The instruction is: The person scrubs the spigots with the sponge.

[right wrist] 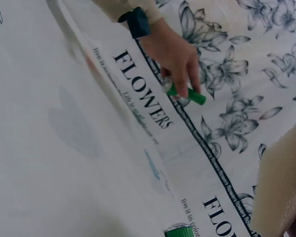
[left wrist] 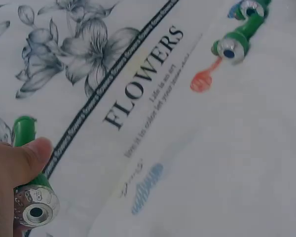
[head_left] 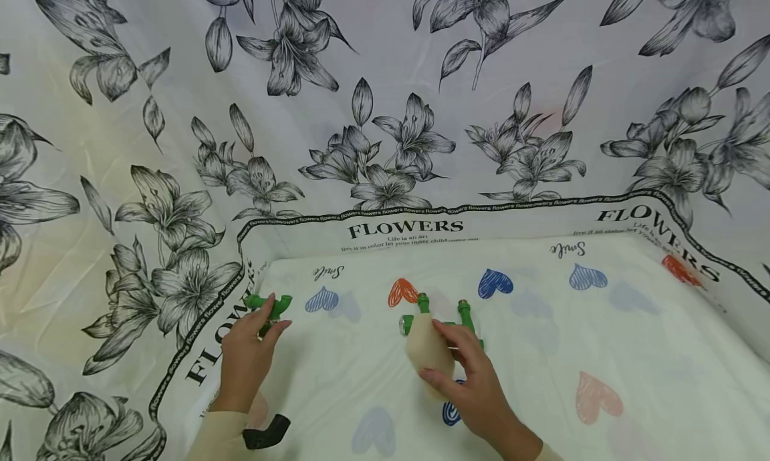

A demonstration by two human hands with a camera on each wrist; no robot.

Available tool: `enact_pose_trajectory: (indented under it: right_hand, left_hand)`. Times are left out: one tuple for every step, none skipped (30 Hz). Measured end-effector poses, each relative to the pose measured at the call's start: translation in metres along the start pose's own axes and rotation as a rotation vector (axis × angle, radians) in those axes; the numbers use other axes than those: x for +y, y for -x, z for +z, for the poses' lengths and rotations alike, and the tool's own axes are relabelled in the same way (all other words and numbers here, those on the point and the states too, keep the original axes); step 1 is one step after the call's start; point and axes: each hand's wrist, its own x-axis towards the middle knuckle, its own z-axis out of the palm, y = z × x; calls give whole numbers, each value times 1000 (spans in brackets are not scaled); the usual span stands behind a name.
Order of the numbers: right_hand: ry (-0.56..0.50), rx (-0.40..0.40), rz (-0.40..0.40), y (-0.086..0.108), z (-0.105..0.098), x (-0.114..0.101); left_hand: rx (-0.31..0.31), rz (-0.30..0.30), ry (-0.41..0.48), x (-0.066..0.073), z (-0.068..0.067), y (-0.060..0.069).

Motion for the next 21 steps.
enact_pose_trajectory:
  right_hand:
    - [0,0,-2,0,-1,0]
    - [1,0,-3,1,-2,1]
    - [0,1,-4,1,-3,1]
    - [3,1,-4,1,-3,1]
    - [4,1,-4,1,-4,1]
    - [8,1,-5,1,-5,2]
    - [9,3,-4,0,-6,2]
    - [8,3,-2,0,-6,2]
    - [8,5,-2,-1,-7,2]
    - [12,7,2,-1,-7,2]
    - [14,9,4,-1,-8,2]
    - [17,11,8,-2,-8,2]
    - [18,12,11,-2,-8,2]
    - [19,12,12,-2,-9,2]
    - [22,13,14,-2,-9,2]
    - [26,14,16,-2,-9,3]
    - [27,14,18,-2,-9,3]
    - [29,14,21,-2,-9,3]
    - [33,15,22,-3,-9,3]
    - [34,16,28,-3,-9,3]
    - [38,18,34,-2,-8,4]
  left_hand:
    - [-24,-19,-34,-8,-3,5]
    - [-50,-42,-59,-14,-6,10]
    - [-79,-59,-78,-21,-8,16]
    - [-108,-79,-93,-26,-10,21]
    - [-137,-100,-107,-31,-12,27]
    - [-170,-117,-125,-36,-13,33]
    - [-201,-143,-133,-39,-13,38]
    - [-229,-174,-139,-43,-13,43]
    - [-259,-210,-143,-45,-13,47]
    - [-288,-245,-152,-47,-12,50]
    - [-314,-280,-159,-48,-11,53]
    - [-337,-308,-167,-49,-10,56]
    - [-350,-335,-166,-50,-9,58]
    - [-361,-345,-173,-50,-8,60]
    - [-368,-345,-181,-51,-7,62]
    - [-364,-334,-188,-51,-6,63]
    - [-353,-323,-191,-51,-6,65]
    - [-339,-307,-195,-51,-5,66]
    - [-319,-292,-198,-51,-4,67]
    - [-302,-273,-204,-52,-3,69]
    - [-288,-262,-209,-52,-3,70]
